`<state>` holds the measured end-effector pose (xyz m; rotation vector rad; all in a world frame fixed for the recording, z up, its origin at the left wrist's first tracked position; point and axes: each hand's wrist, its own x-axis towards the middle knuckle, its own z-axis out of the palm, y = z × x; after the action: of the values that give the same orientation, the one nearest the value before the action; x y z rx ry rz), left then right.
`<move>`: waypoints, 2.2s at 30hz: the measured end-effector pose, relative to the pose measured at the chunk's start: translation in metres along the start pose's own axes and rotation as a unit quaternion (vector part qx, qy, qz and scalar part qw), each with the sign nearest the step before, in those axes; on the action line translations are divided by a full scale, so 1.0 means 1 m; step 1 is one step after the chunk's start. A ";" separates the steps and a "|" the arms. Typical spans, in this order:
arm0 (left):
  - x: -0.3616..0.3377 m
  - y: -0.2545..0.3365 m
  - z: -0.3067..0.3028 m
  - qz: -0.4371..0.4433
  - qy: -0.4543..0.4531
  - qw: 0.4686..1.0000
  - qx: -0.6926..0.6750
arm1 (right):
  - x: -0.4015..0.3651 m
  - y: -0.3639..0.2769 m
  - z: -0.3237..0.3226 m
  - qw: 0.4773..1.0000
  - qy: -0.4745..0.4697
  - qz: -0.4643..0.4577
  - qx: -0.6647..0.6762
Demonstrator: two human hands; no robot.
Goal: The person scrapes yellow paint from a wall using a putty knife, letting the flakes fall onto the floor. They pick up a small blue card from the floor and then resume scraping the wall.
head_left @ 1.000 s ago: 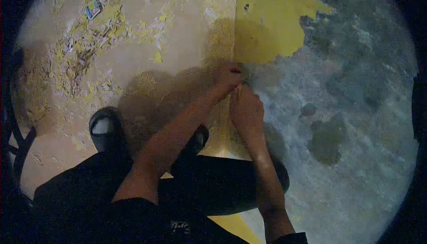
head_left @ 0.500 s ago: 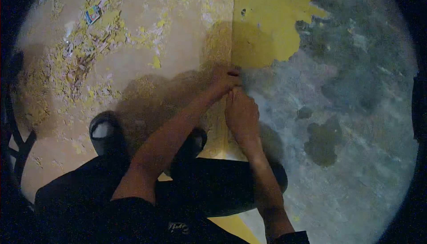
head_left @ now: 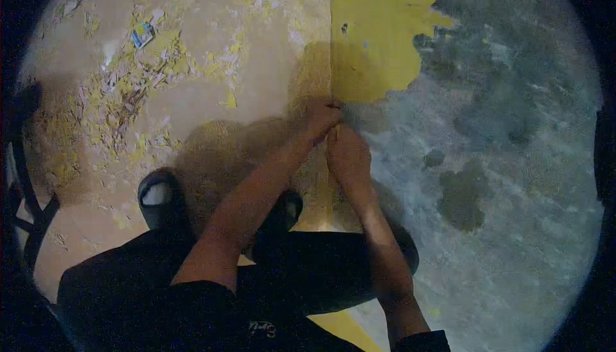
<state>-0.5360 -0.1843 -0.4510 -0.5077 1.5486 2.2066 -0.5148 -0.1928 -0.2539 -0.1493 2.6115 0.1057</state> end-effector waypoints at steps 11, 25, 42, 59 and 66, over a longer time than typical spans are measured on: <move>-0.051 0.055 0.008 -0.040 0.024 0.966 -0.253 | -0.015 -0.002 -0.028 0.999 -0.014 0.042 -0.031; -0.053 0.166 -0.078 0.139 0.174 0.927 -0.301 | -0.080 0.001 -0.149 0.941 0.240 0.014 0.239; -0.116 0.221 -0.028 0.462 0.231 0.852 0.088 | -0.095 -0.094 -0.202 0.967 0.225 0.008 0.122; -0.122 0.276 -0.048 0.392 0.291 0.872 -0.038 | -0.097 -0.157 -0.240 0.991 0.090 0.067 -0.069; -0.136 0.258 0.034 0.485 0.154 0.855 0.106 | -0.142 -0.079 -0.233 0.972 0.189 0.134 -0.030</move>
<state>-0.5544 -0.2468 -0.1652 0.0478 2.6049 2.6376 -0.4976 -0.2829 0.0148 0.1836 2.9972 0.2766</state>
